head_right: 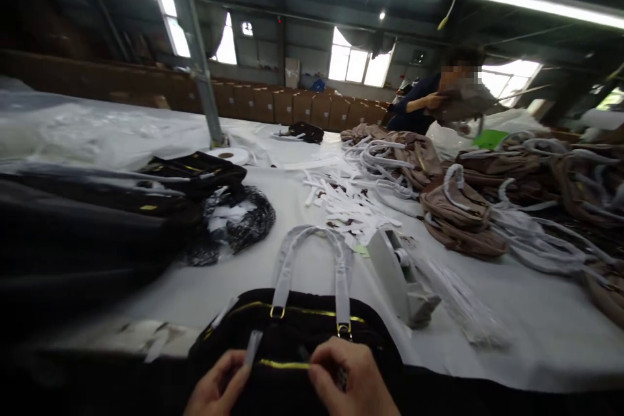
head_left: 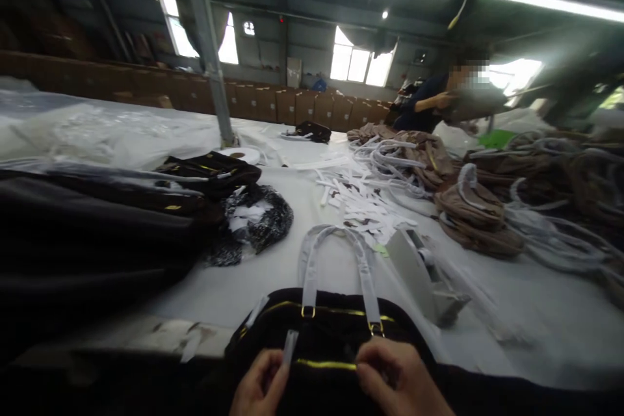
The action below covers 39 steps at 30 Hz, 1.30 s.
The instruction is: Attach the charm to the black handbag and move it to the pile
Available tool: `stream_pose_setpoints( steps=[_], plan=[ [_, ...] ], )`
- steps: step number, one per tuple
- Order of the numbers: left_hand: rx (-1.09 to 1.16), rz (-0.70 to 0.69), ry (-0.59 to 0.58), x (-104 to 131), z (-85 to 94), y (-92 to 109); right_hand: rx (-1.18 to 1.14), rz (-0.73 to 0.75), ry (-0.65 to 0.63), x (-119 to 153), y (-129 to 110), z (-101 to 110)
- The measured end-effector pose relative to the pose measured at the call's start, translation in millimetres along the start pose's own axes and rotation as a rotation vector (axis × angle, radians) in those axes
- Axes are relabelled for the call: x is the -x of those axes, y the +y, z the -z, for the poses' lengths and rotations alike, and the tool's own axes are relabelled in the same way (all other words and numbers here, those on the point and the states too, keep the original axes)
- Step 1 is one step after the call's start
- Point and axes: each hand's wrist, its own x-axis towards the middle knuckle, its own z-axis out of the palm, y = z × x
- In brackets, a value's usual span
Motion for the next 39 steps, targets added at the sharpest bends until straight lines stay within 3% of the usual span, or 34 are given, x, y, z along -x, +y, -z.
stream_pose_setpoints(
  steps=[4, 9, 17, 24, 35, 39],
  plan=[
    [-0.026, -0.053, -0.026, 3, 2.0, 2, -0.057, 0.108, -0.251, -31, -28, -52],
    [-0.023, -0.082, -0.043, 6, 2.3, 5, -0.036, 0.109, -0.260, -53, -28, -79],
    [-0.066, -0.123, -0.034, 2, 3.7, -5, 0.083, 0.057, -0.187, -65, -15, -88],
    [-0.059, -0.135, -0.004, -2, -0.4, -19, 0.009, 0.001, -0.093, -64, -16, -92],
    [-0.008, -0.114, -0.151, 2, 12.0, 0, -0.018, 0.064, -0.135, -58, -18, -94],
    [0.050, -0.089, -0.063, -3, 9.7, -8, -0.002, 0.120, -0.157, -58, -17, -92]
  ],
)
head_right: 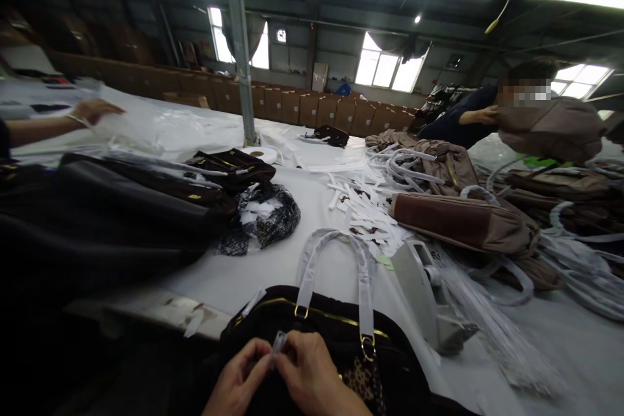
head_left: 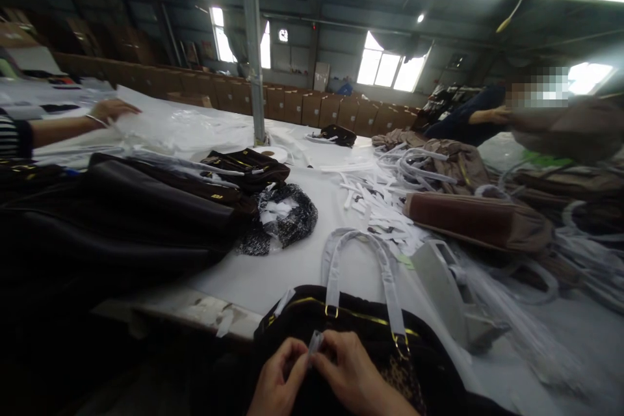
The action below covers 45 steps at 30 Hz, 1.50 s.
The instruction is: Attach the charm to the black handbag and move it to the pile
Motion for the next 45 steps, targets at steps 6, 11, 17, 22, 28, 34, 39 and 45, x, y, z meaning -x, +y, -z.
stream_pose_setpoints(
  steps=[6, 11, 17, 22, 28, 34, 39, 45],
  plan=[
    [-0.038, -0.042, -0.075, -1, 3.5, 0, 0.094, 0.060, -0.035, 1, 4, 4],
    [-0.170, -0.122, -0.195, 1, 10.9, 14, 0.241, 0.193, -0.116, -3, 7, 11],
    [-0.155, -0.107, -0.099, 2, 3.3, 10, 0.156, 0.199, -0.183, -15, 7, 19],
    [-0.028, -0.034, 0.112, 4, -13.7, -11, 0.112, 0.106, 0.130, -12, 4, 37],
    [-0.034, -0.035, 0.304, 5, -29.1, -25, -0.018, 0.090, 0.269, 27, 3, 10],
    [-0.065, -0.085, 0.357, 8, -33.3, -19, -0.052, 0.030, 0.198, 25, 8, -27],
    [-0.170, -0.162, 0.392, 11, -32.8, -18, -0.150, -0.013, 0.140, 14, -1, -19],
    [-0.335, -0.299, 0.341, 10, -25.8, -26, -0.087, -0.017, 0.164, 7, -3, -16]
  ],
)
